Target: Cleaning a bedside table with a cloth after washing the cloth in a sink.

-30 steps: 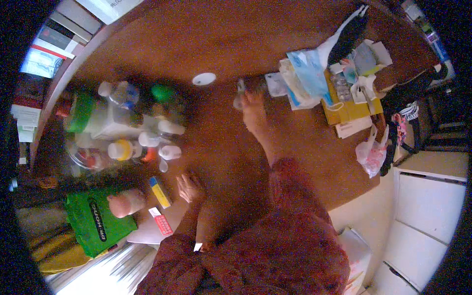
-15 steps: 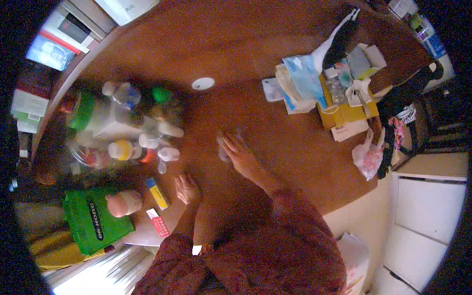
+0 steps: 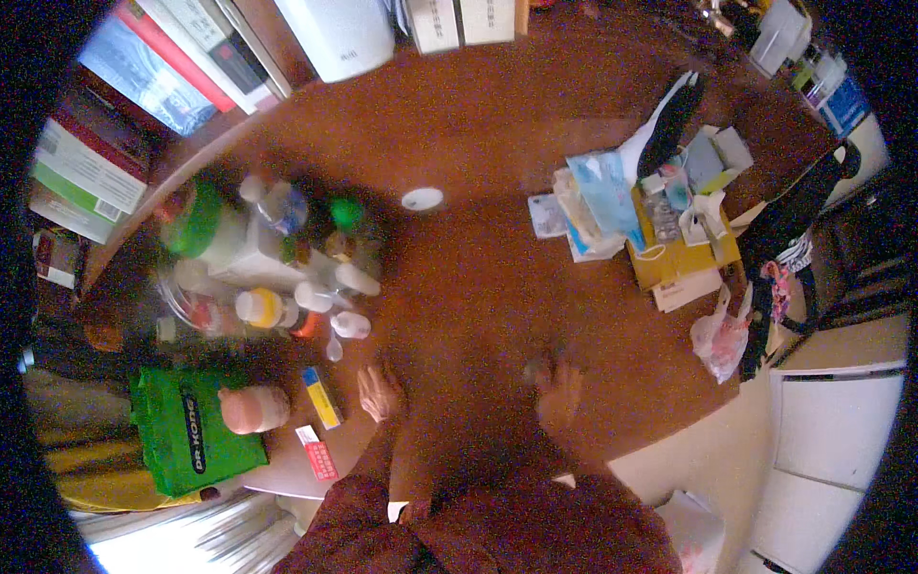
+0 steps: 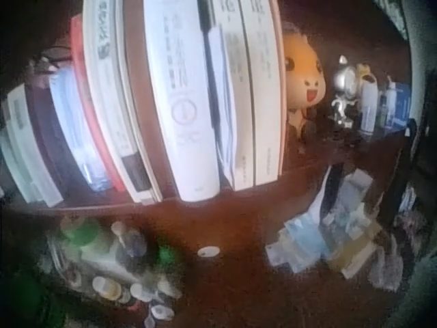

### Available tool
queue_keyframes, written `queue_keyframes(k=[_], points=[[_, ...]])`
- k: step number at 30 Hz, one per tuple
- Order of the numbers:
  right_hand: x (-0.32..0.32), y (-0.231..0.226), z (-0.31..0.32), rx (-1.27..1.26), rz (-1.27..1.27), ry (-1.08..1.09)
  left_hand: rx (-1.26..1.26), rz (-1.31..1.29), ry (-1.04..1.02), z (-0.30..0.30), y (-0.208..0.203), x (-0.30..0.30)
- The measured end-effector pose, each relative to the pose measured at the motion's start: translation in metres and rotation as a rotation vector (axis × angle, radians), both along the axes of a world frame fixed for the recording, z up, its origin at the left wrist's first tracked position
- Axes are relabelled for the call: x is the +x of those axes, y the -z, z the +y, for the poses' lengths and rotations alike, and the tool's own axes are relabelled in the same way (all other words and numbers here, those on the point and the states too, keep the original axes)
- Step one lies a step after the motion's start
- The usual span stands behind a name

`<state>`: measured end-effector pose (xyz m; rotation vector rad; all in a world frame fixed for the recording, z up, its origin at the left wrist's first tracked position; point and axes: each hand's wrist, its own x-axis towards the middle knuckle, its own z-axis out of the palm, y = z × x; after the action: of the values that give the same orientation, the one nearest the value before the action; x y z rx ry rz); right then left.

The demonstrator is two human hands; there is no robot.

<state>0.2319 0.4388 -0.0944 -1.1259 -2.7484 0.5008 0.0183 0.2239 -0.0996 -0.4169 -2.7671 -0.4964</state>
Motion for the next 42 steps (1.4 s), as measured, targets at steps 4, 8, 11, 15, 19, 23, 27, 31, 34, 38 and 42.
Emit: queue_keyframes(k=[4,8,11,15,19,23,27,31,34,38,42], points=[[-0.023,0.008,-0.028,0.088,0.014,-0.423,0.021,0.094,0.001,0.005,-0.003,0.001],[-0.146,-0.021,0.028,0.262,0.185,-0.403,-0.045,-0.024,0.002,-0.006,-0.002,0.004],[-0.222,-0.003,0.083,0.4,0.281,-0.312,-0.007,-0.048,0.024,0.005,-0.002,0.002],[-0.245,0.012,0.134,0.466,0.153,-0.172,-0.039,-0.032,0.05,0.015,0.003,-0.001],[-0.184,-0.022,0.093,0.412,0.023,-0.143,-0.031,-0.04,-0.008,0.002,0.002,-0.001],[-0.167,-0.045,0.11,0.127,-0.338,-0.046,-0.028,0.101,0.04,0.002,0.001,0.0],[-0.196,-0.01,0.166,0.541,0.069,-0.056,-0.015,-0.049,0.021,0.007,-0.001,0.003],[-0.214,0.009,0.175,0.387,-0.2,-0.034,-0.028,0.043,0.045,0.005,0.003,0.004],[-0.198,0.001,0.157,0.526,0.014,-0.059,-0.014,-0.008,0.056,0.004,0.0,0.004],[-0.164,-0.066,0.129,0.492,0.312,-0.081,-0.041,0.084,0.05,-0.007,0.014,0.003],[-0.139,-0.128,0.162,0.718,0.36,0.013,-0.056,0.099,0.049,-0.005,0.017,0.005]])
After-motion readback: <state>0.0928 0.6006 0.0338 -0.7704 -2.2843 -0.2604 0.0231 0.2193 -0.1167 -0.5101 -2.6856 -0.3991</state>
